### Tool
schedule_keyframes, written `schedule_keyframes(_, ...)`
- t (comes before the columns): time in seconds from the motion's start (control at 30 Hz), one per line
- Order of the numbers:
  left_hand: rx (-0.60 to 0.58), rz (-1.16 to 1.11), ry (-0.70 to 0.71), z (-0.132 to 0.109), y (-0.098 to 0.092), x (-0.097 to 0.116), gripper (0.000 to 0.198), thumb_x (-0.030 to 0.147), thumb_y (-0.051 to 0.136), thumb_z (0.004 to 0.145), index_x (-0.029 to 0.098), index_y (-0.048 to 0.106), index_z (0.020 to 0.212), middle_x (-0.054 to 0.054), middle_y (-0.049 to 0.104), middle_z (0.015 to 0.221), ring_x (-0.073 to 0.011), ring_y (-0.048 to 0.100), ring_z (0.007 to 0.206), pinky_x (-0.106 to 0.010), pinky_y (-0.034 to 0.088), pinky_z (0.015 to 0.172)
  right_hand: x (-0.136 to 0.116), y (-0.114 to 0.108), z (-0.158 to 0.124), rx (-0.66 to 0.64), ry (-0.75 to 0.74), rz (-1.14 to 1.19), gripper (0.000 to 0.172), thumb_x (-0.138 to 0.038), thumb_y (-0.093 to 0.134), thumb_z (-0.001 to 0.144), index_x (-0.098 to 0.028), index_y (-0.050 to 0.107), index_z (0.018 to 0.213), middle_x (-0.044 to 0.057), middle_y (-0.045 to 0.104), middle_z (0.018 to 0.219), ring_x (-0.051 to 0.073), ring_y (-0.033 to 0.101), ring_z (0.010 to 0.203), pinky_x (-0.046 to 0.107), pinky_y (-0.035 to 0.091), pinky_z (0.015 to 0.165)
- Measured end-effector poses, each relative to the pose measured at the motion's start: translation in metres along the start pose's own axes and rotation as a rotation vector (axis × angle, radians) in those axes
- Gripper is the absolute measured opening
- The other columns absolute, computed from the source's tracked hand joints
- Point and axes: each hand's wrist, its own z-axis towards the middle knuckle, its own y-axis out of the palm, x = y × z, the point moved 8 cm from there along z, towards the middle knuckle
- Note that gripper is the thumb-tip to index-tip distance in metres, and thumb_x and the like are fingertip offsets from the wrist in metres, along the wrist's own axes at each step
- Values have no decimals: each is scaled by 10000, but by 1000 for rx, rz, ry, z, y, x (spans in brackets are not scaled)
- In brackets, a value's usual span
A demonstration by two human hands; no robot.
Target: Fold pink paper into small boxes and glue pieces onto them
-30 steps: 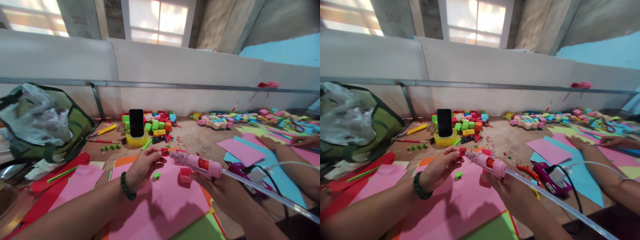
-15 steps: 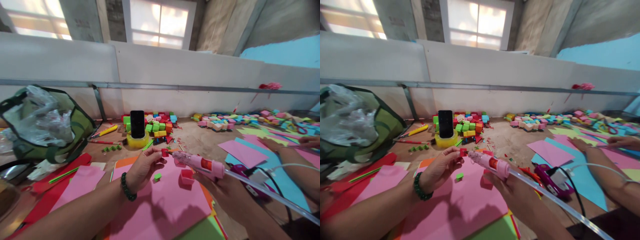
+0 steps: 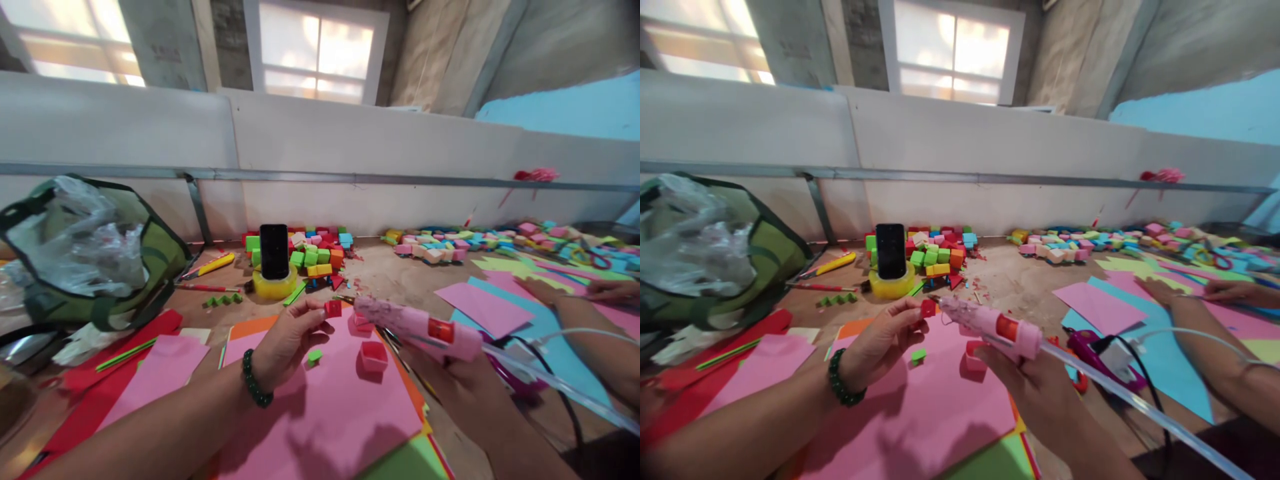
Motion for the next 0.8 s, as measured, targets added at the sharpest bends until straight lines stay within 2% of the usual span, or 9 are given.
schedule_keyframes(0.13,-10,1,4,0,1,1,237,227,784,629,158,578,724,37,588,630,-78,600,587,-174,464,556,2,-9,0,94,34,137,382,-549,610,772,-203,726,886,58,709,728,274,676,737,358,589,618)
schedule_keyframes(0.23,7,-13,0,0,1,1,248,224,791,618,156,575,718,34,586,622,-78,594,572,-173,463,551,5,-20,7,173,31,168,361,-556,617,760,-216,716,833,45,666,636,248,651,658,330,558,541)
schedule_keyframes(0.37,28,-36,1,0,0,4,237,193,790,616,149,592,738,19,615,666,-84,608,603,-179,486,585,33,-40,36,290,147,97,429,-578,586,768,-165,701,783,27,596,532,148,532,459,235,400,387)
schedule_keyframes(0.4,30,-40,6,0,0,5,228,179,786,620,148,600,747,14,626,689,-86,615,620,-181,493,599,44,-43,47,287,185,56,456,-587,572,770,-149,698,781,34,608,550,135,519,454,225,376,384)
schedule_keyframes(0.5,41,-39,22,0,-1,9,218,148,775,637,151,622,792,1,656,756,-94,636,668,-184,507,633,81,-45,81,229,262,-74,500,-581,529,786,-122,682,913,82,684,734,166,595,602,231,412,464)
schedule_keyframes(0.57,56,-30,26,0,-2,11,230,150,771,649,155,630,830,-9,670,786,-105,651,696,-191,513,656,110,-43,96,186,350,-202,504,-565,491,816,-104,667,922,104,688,772,176,605,633,247,421,500)
schedule_keyframes(0.7,94,38,23,-1,-5,14,279,208,780,660,164,624,888,-8,671,785,-123,668,697,-199,506,652,151,-25,102,92,425,-288,480,-564,480,831,-121,644,750,68,615,572,177,574,547,268,406,497)
schedule_keyframes(0.8,100,95,32,-1,-6,16,334,267,793,650,178,613,917,14,653,751,-114,656,626,-202,487,606,163,-6,98,-21,418,-338,515,-593,446,834,-167,597,588,32,536,472,171,553,508,264,381,479)
